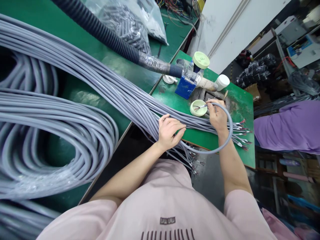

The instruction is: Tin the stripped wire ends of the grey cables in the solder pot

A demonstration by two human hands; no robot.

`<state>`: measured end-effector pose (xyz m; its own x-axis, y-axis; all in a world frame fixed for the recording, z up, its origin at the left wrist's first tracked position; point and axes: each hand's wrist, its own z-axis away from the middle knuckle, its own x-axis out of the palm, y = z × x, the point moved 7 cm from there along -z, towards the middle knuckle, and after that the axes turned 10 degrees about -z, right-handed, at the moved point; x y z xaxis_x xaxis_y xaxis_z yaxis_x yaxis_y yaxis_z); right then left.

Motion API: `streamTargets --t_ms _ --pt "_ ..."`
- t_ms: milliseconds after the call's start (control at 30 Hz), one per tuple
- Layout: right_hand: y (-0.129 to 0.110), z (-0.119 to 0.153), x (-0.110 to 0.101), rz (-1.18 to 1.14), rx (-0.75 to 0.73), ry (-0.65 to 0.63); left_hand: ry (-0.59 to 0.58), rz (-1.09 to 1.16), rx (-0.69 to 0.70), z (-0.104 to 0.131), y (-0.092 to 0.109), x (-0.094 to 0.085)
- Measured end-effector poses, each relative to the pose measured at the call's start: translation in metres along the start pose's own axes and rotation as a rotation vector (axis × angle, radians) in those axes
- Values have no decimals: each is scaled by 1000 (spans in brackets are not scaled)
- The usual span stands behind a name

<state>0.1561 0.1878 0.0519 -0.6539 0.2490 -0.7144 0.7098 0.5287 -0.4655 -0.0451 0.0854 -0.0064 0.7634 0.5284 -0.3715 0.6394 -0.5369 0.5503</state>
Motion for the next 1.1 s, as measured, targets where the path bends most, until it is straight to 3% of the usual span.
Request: streamTargets --t_ms 333,433,533,633,733,900,1100 --pt "-4 -2 1 31 -26 -20 25 20 27 -1 3 -2" --pt "-9 -6 -14 62 -12 7 42 35 32 0 2 -3" --pt "-8 -11 -42 124 11 109 58 57 33 2 0 -4" --pt "7 -15 -66 190 40 194 71 84 8 6 -4 -4" --pt "33 -17 -72 227 61 206 101 111 -25 9 -8 -4" --pt "74 -19 -63 241 100 186 116 100 -26 9 -7 -4" --pt "100 -23 -50 252 115 163 87 74 -40 10 -8 -2"
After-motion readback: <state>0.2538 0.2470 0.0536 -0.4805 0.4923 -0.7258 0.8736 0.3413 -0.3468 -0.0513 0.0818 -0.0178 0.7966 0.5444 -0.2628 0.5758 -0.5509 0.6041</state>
